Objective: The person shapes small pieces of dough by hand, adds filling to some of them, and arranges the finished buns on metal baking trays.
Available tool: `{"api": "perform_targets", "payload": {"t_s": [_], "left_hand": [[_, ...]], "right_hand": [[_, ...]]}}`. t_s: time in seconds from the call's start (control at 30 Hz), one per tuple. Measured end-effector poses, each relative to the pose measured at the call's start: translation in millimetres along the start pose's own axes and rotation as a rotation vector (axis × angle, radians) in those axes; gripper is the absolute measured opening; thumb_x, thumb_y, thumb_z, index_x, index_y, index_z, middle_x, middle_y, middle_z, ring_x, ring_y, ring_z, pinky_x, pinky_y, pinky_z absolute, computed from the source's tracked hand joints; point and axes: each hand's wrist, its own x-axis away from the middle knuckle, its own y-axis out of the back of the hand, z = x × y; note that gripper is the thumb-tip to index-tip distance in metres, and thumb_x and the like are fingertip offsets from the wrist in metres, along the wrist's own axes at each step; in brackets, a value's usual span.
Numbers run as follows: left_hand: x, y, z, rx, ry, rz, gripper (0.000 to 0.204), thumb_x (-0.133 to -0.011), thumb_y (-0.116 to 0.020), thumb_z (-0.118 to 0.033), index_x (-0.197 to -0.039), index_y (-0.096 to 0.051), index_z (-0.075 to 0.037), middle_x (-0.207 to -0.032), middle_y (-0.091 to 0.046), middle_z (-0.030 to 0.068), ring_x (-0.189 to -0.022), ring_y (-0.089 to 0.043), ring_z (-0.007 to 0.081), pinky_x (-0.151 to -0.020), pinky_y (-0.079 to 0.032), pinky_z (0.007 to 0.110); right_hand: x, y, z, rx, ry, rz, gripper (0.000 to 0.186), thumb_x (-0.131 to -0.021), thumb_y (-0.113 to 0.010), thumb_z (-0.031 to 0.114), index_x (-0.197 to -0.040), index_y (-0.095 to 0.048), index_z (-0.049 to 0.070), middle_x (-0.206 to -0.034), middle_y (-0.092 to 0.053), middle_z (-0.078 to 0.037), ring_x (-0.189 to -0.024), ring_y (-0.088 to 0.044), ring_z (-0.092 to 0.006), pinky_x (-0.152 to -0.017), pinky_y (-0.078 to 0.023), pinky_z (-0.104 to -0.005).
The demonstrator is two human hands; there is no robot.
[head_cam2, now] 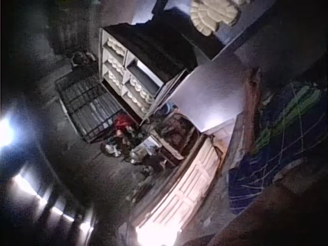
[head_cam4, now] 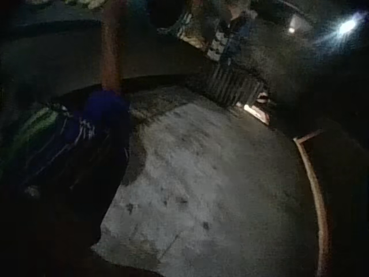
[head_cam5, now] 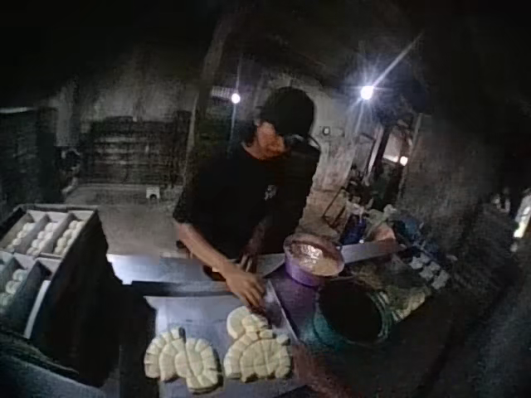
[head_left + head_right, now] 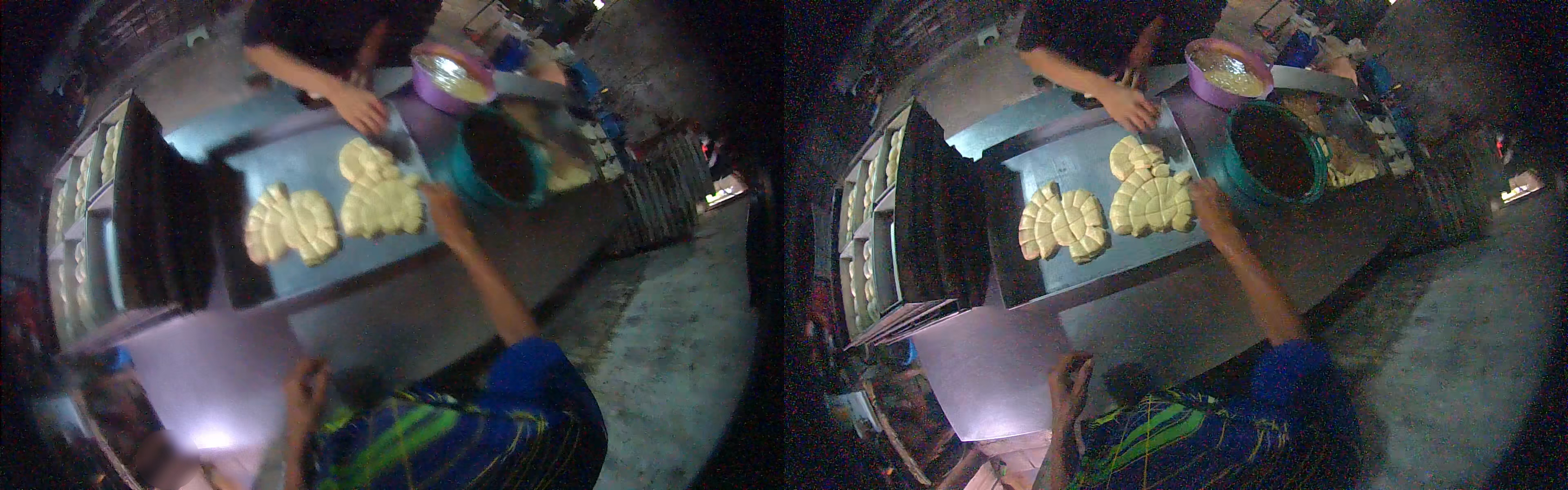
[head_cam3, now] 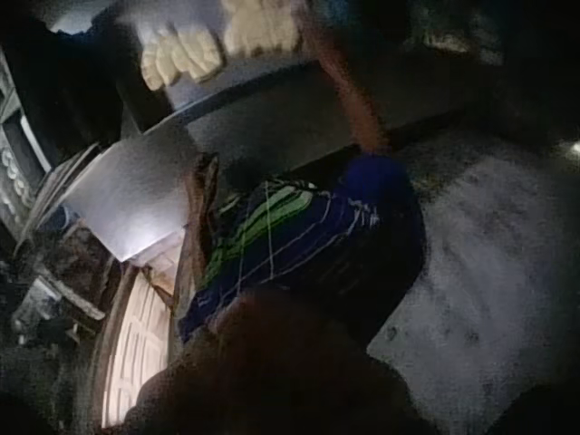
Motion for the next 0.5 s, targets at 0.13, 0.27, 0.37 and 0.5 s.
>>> {"api": "perform_targets", "payload": {"t_s": [0.13,0.27,0.37,0.5], "left_hand": [[-2,-29,-33,-0.023,0.082,0.012,0.023,-0.089,-0.068,-0.016,-0.107,-0.068,-0.002,-0.101,-0.071,0.0102,-0.093,-0.066,0.0191,-0.075,-0.051,0.033],[-6,-65,-69,0.013,0.004,0.030,0.020,-0.093,-0.064,-0.019,-0.102,-0.066,-0.002,-0.096,-0.068,0.0090,-0.091,-0.063,0.0157,-0.082,-0.049,0.032],[1,-85,-61,0.108,0.062,-0.038,0.020,-0.093,-0.064,-0.020,-0.101,-0.066,-0.002,-0.098,-0.068,0.0080,-0.094,-0.062,0.0156,-0.084,-0.047,0.031],[-4,-127,-87,0.251,0.156,0.061,0.022,-0.094,-0.063,-0.023,-0.102,-0.066,-0.002,-0.099,-0.068,0.0071,-0.093,-0.060,0.0161,-0.088,-0.046,0.031]], "right_hand": [[-43,-31,-11,0.186,0.177,-0.072,0.027,-0.084,-0.058,0.010,-0.109,-0.067,0.008,-0.113,-0.064,-0.009,-0.112,-0.056,-0.0269,-0.093,-0.045,-0.0447],[-34,-64,-60,0.156,0.090,-0.119,0.022,-0.083,-0.061,0.015,-0.101,-0.069,0.007,-0.108,-0.066,-0.011,-0.108,-0.058,-0.0291,-0.093,-0.044,-0.0449],[5,-8,-13,0.023,0.049,-0.148,0.021,-0.081,-0.064,0.014,-0.100,-0.069,0.006,-0.104,-0.067,-0.011,-0.103,-0.060,-0.0309,-0.092,-0.045,-0.0460],[67,88,-7,-0.579,-0.265,-0.107,0.020,-0.084,-0.068,0.012,-0.102,-0.066,0.003,-0.104,-0.067,-0.010,-0.099,-0.062,-0.0279,-0.092,-0.046,-0.0422]]}}
